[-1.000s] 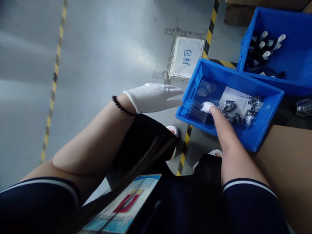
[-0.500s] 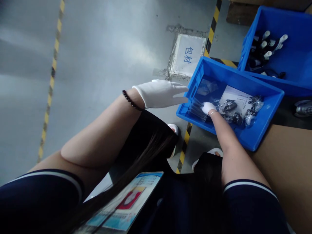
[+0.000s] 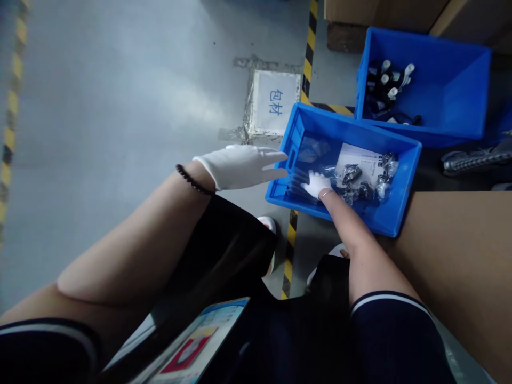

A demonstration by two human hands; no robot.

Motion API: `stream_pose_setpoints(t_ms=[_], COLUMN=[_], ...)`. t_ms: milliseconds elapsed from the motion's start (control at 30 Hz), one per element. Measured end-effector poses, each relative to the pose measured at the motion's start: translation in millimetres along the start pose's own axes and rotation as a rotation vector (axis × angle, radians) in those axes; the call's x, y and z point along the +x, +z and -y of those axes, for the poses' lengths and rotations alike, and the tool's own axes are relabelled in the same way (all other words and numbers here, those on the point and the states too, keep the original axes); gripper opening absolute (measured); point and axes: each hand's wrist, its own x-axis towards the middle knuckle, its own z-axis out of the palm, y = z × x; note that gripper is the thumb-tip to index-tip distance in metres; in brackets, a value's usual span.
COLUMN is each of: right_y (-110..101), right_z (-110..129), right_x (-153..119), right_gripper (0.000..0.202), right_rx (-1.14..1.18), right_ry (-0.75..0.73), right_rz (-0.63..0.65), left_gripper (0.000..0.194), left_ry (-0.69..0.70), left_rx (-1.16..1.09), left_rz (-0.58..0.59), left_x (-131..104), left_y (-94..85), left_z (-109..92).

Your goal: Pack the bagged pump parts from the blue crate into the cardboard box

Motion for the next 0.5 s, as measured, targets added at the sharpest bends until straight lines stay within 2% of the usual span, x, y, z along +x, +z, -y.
stream_pose_setpoints(t_ms=[133, 200, 267, 333, 433, 500], right_y=[-33, -44, -48, -46, -39, -36], right_z=[-27, -50, -74, -95, -116, -126], right_x=[-2, -5, -10, -16, -29, -38], right_gripper=[0.06, 0.061, 0.066, 0.07, 0.069, 0.065], right_rx=[-0.15, -0.228, -0.263, -0.248, -0.209, -0.198], right_ry=[-0.005, 0.069, 0.188, 0.274, 0.305, 0.324], right_rz=[-0.311, -0.334, -0.231, -0.069, 0.136, 0.195], left_gripper=[0.062, 0.063, 0.064, 0.064, 0.065, 0.064], left_ry=[0.006, -0.006, -0.018, -0.015, -0.017, -0.008], left_rx=[-0.009, 0.0, 0.01, 0.015, 0.011, 0.001], left_rz=[0.002, 0.043, 0.078, 0.074, 0.053, 0.048], left_x=[9, 14, 19, 21, 21, 21], left_y=[-0.4, 0.1, 0.7, 0.7, -0.5, -1.5], left_z=[2, 3, 4, 6, 7, 5])
